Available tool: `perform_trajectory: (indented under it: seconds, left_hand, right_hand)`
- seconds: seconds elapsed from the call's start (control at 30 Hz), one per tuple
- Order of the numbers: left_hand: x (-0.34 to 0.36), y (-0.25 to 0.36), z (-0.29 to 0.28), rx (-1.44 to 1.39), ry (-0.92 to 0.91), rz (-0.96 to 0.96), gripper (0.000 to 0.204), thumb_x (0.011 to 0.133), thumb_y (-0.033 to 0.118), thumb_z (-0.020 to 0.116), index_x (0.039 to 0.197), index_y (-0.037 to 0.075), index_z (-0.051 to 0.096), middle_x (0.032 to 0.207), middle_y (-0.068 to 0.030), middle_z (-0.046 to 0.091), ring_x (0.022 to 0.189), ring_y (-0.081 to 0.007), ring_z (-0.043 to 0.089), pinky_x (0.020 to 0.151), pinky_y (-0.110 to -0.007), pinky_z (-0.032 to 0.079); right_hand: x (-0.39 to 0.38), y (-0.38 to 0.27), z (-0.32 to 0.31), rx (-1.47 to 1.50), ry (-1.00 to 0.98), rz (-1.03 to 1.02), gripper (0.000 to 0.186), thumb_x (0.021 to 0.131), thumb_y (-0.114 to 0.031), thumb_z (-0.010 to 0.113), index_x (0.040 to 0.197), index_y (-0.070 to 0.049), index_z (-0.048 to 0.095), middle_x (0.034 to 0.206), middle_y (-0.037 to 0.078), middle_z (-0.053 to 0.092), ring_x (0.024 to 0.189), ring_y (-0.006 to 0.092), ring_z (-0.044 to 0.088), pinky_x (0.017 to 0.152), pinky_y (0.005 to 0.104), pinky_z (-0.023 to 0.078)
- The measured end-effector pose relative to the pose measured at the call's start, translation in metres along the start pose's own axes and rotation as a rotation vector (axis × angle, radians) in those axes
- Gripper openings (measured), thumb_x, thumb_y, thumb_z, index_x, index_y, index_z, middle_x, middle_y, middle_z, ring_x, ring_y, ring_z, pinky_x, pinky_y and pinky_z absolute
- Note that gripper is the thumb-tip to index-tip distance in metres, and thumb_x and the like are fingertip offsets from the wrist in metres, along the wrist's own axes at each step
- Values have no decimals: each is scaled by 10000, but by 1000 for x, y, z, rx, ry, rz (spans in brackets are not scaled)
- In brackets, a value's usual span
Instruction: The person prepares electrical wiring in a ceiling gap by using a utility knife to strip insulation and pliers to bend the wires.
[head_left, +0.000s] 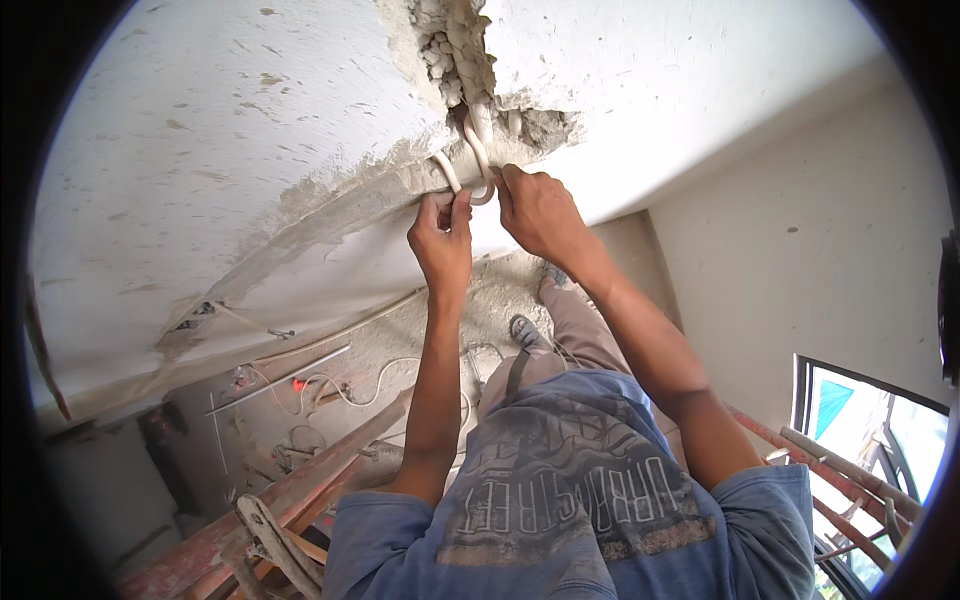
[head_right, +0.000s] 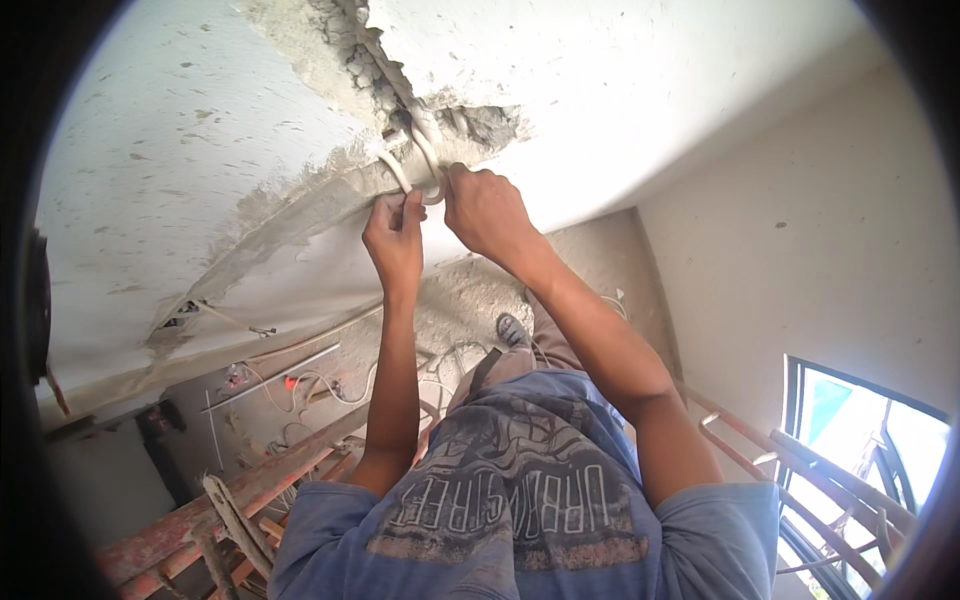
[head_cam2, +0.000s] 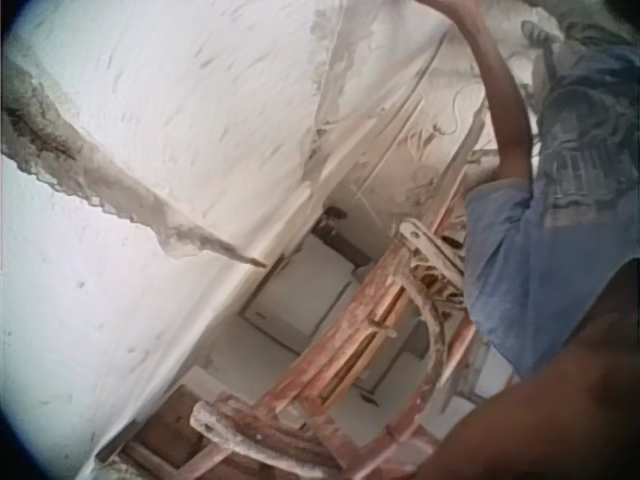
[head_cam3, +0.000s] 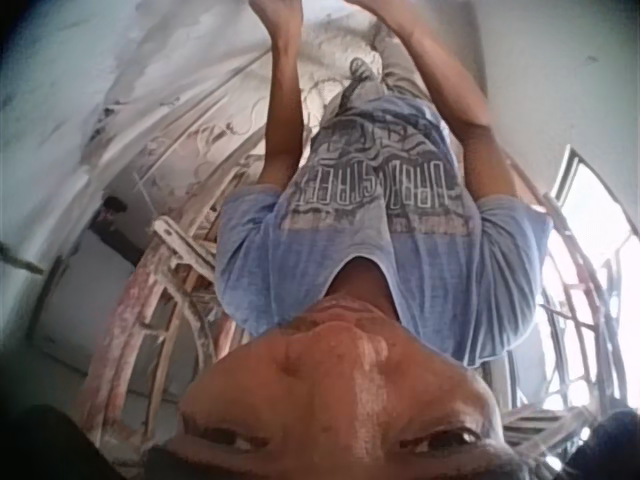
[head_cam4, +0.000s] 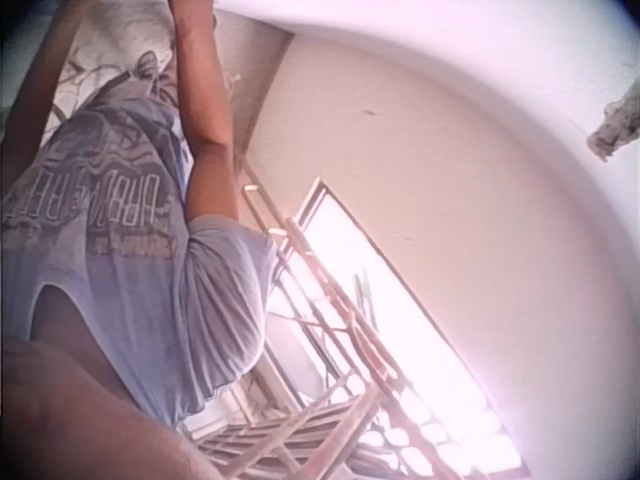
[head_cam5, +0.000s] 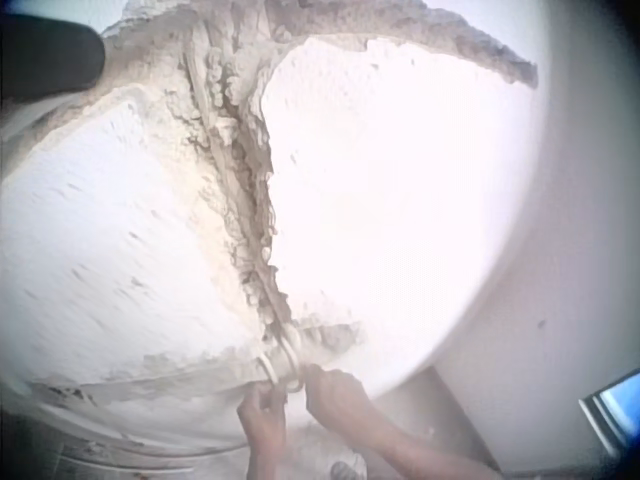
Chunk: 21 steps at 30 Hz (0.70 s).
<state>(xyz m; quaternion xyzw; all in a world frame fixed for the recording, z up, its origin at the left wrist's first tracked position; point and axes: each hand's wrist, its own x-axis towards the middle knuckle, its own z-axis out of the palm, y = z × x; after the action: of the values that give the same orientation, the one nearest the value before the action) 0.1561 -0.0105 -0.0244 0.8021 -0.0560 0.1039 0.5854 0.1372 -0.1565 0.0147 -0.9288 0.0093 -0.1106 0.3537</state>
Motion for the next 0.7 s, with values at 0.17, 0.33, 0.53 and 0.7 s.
perform_trajectory:
  seconds: [0.17,0.33,0.53,0.7]
  left_hand:
    - [-4,-2,0,-36,-9,-48,196,936,131,659,833,-23,599,706,-66,654,656,-97,596,634,-253,469]
    - [-2,-1,0,-91,-30,-51,184,941,109,647,829,-27,595,718,-68,658,666,-96,597,637,-247,467]
    - [-2,-5,0,-100,-37,-57,175,943,104,643,833,-23,599,725,-68,662,672,-93,596,636,-244,460]
    - [-1,-4,0,-103,-44,-63,176,947,113,640,836,-19,602,734,-67,669,677,-87,591,640,-241,448]
  right_hand:
    - [-4,0,1,-13,-12,7,195,936,-157,514,864,13,577,628,260,592,632,461,603,614,544,473]
    - [-5,-1,-1,9,-6,10,196,933,-152,514,870,19,584,638,267,595,640,465,604,622,544,474]
    - [-5,1,-1,25,3,11,193,929,-148,520,854,21,578,640,267,595,642,467,603,621,545,471]
    - [-5,1,-1,28,8,5,187,924,-140,524,846,22,576,637,269,592,637,467,600,617,543,470]
